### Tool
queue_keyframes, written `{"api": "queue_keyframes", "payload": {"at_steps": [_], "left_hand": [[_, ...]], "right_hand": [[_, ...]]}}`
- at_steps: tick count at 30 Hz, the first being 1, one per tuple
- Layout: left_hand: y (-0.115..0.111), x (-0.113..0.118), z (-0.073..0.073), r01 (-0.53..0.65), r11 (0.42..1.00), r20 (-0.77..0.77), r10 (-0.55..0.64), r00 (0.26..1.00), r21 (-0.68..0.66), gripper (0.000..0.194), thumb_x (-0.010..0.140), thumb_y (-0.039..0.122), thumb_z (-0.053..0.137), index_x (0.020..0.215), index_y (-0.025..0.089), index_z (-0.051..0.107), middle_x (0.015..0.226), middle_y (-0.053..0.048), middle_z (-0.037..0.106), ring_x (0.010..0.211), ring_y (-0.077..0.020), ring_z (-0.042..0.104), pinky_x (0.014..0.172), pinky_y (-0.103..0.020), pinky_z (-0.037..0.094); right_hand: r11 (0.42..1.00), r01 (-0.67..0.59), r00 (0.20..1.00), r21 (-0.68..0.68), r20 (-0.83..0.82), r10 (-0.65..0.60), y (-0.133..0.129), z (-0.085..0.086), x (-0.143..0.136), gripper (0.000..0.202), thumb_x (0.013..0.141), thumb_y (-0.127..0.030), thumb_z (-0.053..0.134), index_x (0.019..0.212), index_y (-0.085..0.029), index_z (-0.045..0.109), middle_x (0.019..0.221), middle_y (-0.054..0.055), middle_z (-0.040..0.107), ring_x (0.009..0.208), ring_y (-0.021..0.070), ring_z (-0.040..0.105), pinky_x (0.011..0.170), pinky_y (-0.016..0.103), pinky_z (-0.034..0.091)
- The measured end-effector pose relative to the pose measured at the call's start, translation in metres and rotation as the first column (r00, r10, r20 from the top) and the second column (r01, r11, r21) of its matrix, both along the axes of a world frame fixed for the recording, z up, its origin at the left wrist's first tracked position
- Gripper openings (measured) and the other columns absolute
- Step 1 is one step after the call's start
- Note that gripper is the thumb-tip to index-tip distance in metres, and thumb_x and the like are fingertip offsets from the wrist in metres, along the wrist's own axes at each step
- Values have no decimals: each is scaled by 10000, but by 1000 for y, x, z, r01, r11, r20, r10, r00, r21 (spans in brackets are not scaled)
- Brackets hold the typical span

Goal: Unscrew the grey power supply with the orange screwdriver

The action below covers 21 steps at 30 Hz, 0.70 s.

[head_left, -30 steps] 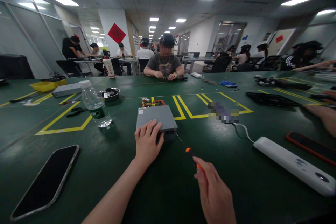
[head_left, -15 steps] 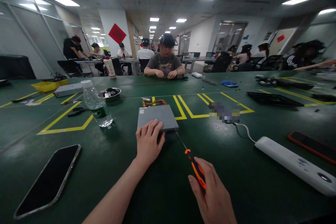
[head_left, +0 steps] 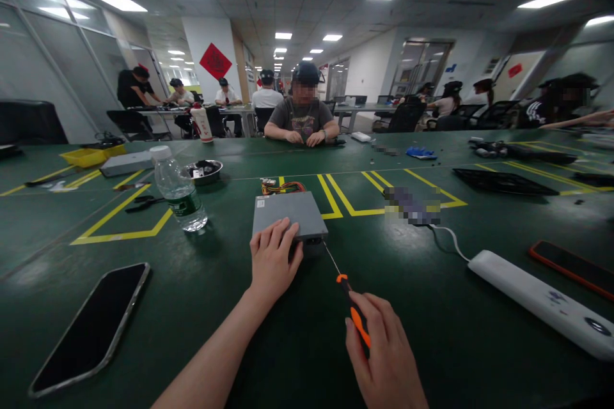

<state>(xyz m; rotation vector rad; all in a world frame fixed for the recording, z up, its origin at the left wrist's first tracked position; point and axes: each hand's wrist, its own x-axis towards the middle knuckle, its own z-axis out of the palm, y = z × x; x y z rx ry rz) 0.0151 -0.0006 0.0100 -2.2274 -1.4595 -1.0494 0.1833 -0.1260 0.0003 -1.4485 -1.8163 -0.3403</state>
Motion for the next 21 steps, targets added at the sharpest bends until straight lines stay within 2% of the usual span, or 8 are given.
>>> {"api": "queue_keyframes", "payload": {"at_steps": [2, 6, 12, 21], "left_hand": [[0, 0, 0, 1, 1000, 3, -2, 1000, 12, 328, 834, 299, 495, 1156, 260, 540, 1233, -57, 557, 1143, -245, 467, 915, -413, 296], [0, 0, 0, 1, 1000, 1, -1, 1000, 16, 329, 834, 297, 494, 1158, 257, 537, 1228, -57, 560, 1138, -243, 471, 911, -409, 299], [0, 0, 0, -4, 1000, -3, 4, 1000, -7, 325, 852, 312, 469, 1168, 256, 524, 1246, -45, 549, 1148, -230, 460, 931, -405, 281], [0, -1, 0, 7, 1000, 7, -7, 1000, 10, 328, 836, 297, 494, 1159, 256, 534, 1235, -51, 558, 1139, -236, 470, 925, -403, 289]], "right_hand": [[1000, -9, 1000, -7, -18, 9, 0, -2, -2, 274, 930, -309, 349, 1133, -166, 464, 935, 102, 608, 825, 202, 623, 677, 327, 524], [1000, 0, 998, -25, -62, -1, 0, -1, 0, 262, 940, -336, 340, 1111, -175, 455, 859, 71, 633, 738, 184, 634, 634, 300, 523], [1000, 8, 994, -29, -111, -11, -3, 5, 4, 250, 929, -334, 366, 1106, -189, 466, 866, 62, 631, 731, 181, 626, 634, 298, 515], [996, -94, 992, -9, -89, 93, 2, 8, -14, 227, 913, -266, 389, 1101, -180, 482, 864, 61, 641, 744, 174, 633, 642, 283, 526]]}}
